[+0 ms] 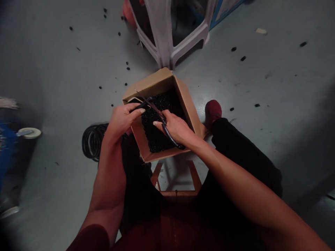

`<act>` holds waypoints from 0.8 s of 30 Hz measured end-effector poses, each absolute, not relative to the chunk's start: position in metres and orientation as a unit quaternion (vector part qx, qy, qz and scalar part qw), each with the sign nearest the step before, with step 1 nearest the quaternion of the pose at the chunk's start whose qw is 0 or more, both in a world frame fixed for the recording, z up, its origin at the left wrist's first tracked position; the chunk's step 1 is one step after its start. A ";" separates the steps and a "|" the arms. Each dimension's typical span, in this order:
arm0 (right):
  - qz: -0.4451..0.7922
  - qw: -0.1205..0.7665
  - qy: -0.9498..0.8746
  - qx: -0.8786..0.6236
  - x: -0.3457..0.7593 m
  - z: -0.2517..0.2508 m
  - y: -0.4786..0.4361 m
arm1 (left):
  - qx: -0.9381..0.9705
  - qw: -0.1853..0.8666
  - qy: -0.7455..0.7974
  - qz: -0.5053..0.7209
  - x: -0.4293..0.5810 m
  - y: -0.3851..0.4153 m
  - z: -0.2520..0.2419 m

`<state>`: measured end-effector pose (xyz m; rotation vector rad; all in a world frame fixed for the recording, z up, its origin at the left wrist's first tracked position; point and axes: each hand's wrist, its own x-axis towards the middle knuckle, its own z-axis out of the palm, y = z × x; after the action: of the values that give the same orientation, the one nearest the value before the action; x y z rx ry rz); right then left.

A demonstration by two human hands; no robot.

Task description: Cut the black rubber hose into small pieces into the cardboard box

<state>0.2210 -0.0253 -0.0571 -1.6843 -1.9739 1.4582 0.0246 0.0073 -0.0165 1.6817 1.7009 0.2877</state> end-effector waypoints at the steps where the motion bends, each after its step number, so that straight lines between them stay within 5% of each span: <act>1: 0.487 0.078 -0.661 -0.565 0.221 -0.057 -0.025 | 0.658 0.348 0.660 0.101 0.025 0.007 -0.017; 24: 0.523 0.038 -0.635 -0.567 0.214 -0.064 -0.036 | 0.672 0.313 0.669 -0.057 0.023 0.008 -0.023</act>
<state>0.2139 -0.0362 -0.0640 -1.7393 -1.9494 1.6052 0.0225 0.0083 -0.0230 1.7729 1.7636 -0.1493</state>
